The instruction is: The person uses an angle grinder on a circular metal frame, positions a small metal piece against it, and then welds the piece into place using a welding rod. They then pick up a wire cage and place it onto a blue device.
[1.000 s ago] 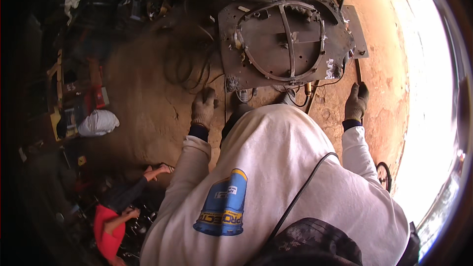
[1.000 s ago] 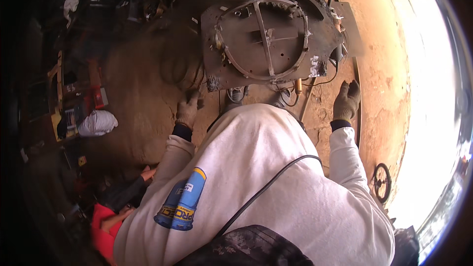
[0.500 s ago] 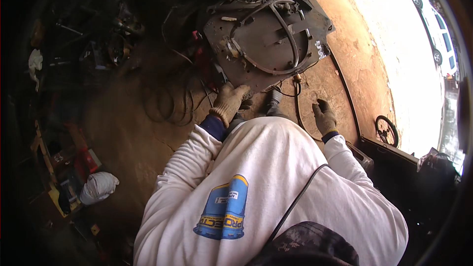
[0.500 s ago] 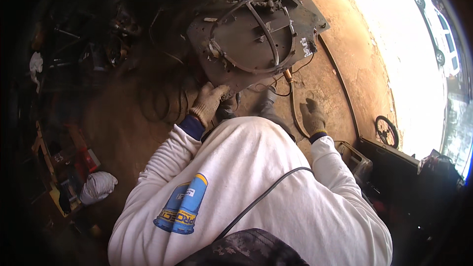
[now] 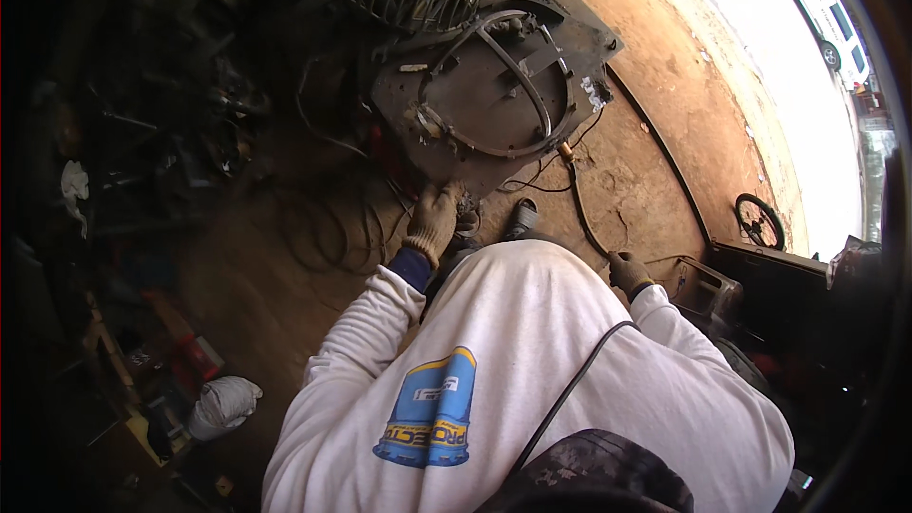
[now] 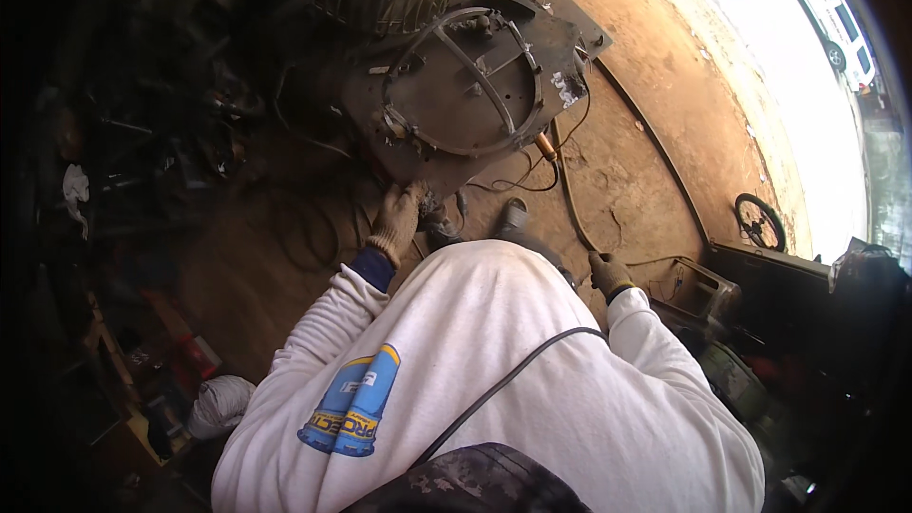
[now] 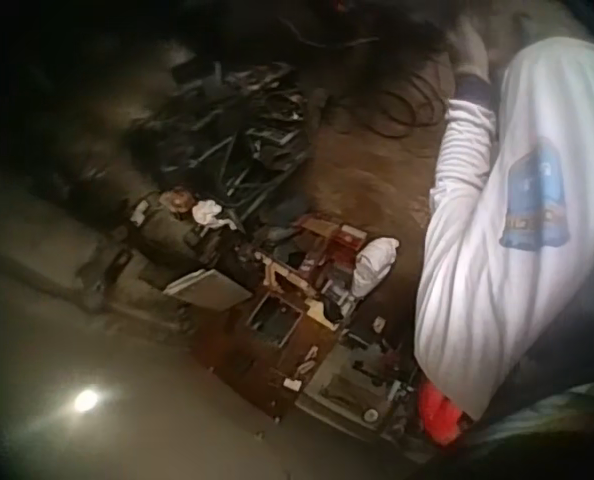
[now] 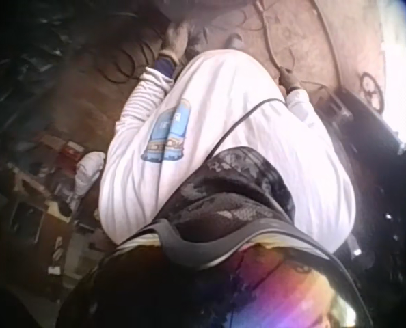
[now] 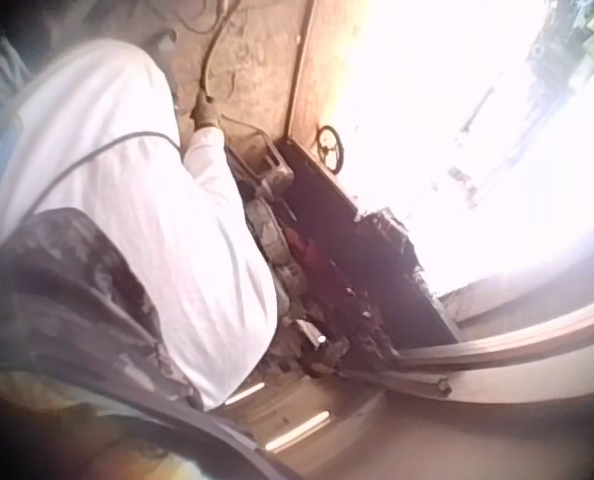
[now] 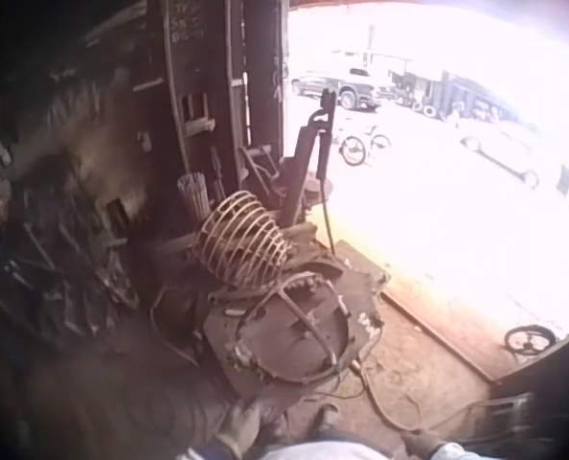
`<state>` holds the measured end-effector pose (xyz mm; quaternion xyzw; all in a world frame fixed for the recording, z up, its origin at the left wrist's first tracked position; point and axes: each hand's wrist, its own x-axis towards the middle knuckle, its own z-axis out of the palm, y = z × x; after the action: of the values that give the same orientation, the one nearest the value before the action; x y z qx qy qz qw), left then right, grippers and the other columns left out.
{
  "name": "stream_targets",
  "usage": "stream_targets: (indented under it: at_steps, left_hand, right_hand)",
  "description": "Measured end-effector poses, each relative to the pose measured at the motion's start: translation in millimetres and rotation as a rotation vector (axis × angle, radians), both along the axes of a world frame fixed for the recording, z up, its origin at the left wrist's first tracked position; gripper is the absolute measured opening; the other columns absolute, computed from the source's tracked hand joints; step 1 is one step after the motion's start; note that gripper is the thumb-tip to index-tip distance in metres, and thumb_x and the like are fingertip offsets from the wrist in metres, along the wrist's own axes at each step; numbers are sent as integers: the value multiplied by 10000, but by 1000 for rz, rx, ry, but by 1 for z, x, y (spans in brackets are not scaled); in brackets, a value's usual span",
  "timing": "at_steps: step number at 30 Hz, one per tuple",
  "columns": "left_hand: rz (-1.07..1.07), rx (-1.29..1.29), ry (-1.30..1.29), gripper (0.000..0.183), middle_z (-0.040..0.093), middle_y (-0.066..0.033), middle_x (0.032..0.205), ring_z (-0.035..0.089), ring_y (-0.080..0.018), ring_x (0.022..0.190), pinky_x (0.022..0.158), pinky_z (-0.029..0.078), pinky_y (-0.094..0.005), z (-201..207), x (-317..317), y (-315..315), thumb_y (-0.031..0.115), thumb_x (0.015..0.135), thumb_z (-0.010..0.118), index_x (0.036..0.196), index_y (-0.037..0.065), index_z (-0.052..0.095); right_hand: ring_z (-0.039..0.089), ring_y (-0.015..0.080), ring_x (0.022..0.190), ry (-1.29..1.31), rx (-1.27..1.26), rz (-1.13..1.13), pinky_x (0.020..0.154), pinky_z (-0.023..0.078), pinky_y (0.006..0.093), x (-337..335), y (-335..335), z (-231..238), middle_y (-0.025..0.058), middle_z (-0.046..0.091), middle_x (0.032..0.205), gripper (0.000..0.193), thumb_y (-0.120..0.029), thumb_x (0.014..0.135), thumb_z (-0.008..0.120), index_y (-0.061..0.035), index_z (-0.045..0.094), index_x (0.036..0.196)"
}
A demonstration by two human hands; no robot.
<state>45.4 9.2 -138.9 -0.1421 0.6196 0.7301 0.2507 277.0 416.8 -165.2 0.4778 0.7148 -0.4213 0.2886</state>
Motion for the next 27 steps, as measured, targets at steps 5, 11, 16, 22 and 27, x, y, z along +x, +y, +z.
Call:
stream_targets:
  at_steps: [5, 11, 16, 22, 27]
  left_hand:
    - [71, -93, 66, 483, 691, -154, 1143, 685, -228, 979, 816, 553, -343, 12, 5, 11, 410, 1047, 490, 1238, -20, 596]
    - [270, -177, 127, 481, 672, -130, 1217, 644, -254, 1113, 943, 518, -325, 24, 15, 25, 393, 1063, 472, 1301, -15, 563]
    - [407, -244, 75, 565, 623, -155, 1321, 588, -238, 1194, 1034, 456, -340, 8, 15, -4, 428, 1056, 477, 1318, -67, 553]
    - [109, -1159, 525, 534, 564, -201, 1394, 530, -368, 1282, 1075, 422, -438, 111, 26, 24, 446, 1004, 544, 1345, 39, 594]
    - [-354, -1463, 932, 487, 539, -182, 1416, 494, -365, 1322, 1063, 421, -505, 114, 39, 44, 336, 952, 597, 1362, 73, 581]
  right_hand:
    - [645, 198, 657, 92, -35, 65, 593, 509, 348, -49, 1, 7, 120, 668, 796, 561, -470, 968, 570, 61, 658, 1124]
    - [651, 207, 698, 164, -28, 206, 635, 511, 362, -113, 7, 21, 112, 680, 812, 553, -465, 964, 561, 45, 669, 1151]
    - [669, 224, 693, 145, -117, 208, 651, 524, 379, -126, 19, -15, 133, 699, 848, 614, -495, 934, 597, 40, 646, 1231]
    - [653, 211, 712, 112, -89, 220, 641, 513, 366, -131, 28, 13, 120, 686, 833, 556, -450, 955, 575, 35, 652, 1215]
    - [662, 211, 719, 2, -101, 362, 639, 520, 381, -120, 71, -40, 126, 693, 830, 513, -406, 976, 537, 25, 666, 1221]
